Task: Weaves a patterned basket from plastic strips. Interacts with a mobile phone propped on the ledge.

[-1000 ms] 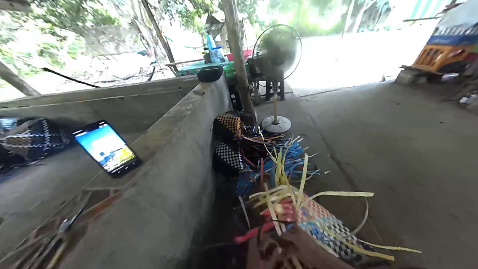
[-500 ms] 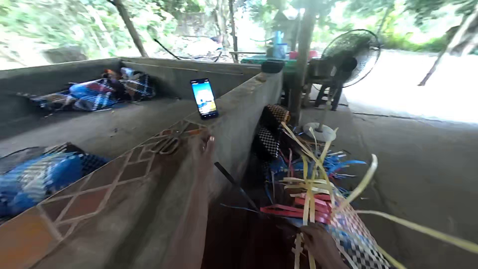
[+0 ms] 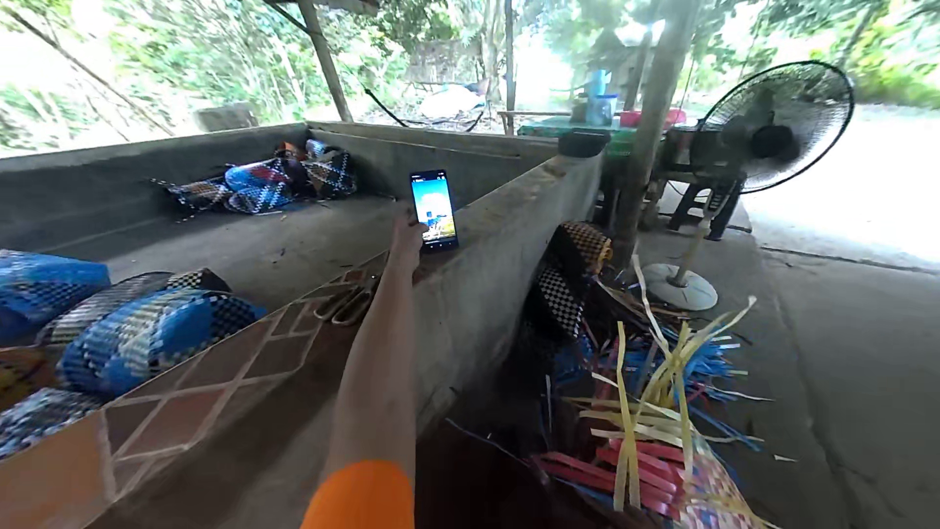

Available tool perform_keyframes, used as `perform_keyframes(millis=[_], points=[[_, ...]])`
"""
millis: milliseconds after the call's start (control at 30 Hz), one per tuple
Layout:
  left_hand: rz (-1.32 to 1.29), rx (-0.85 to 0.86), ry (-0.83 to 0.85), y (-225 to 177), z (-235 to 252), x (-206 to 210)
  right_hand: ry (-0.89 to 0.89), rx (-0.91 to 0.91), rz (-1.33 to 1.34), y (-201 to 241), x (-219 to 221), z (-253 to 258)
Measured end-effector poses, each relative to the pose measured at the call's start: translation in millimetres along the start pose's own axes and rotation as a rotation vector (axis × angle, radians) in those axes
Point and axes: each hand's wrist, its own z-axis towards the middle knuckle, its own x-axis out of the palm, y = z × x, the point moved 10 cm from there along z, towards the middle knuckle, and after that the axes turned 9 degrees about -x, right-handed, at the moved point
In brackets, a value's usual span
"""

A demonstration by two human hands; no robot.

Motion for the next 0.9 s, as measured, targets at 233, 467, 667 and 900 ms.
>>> perform_keyframes(millis=[233, 467, 667, 900], points=[[-0.068, -0.051, -0.036, 3, 3, 1, 0.038, 0.035, 0.019, -5, -1, 3], [-0.097, -0.106, -0.090, 7, 1, -2, 0.004, -0.008, 0.029, -10, 5, 10], [-0.208, -0.206, -0.267, 13, -2, -1, -0.029, -0.040, 0.009, -11, 6, 14], [-0.178, -0.178, -0.296, 3, 2, 13, -0.059, -0.066, 0.004, 3, -9, 15]])
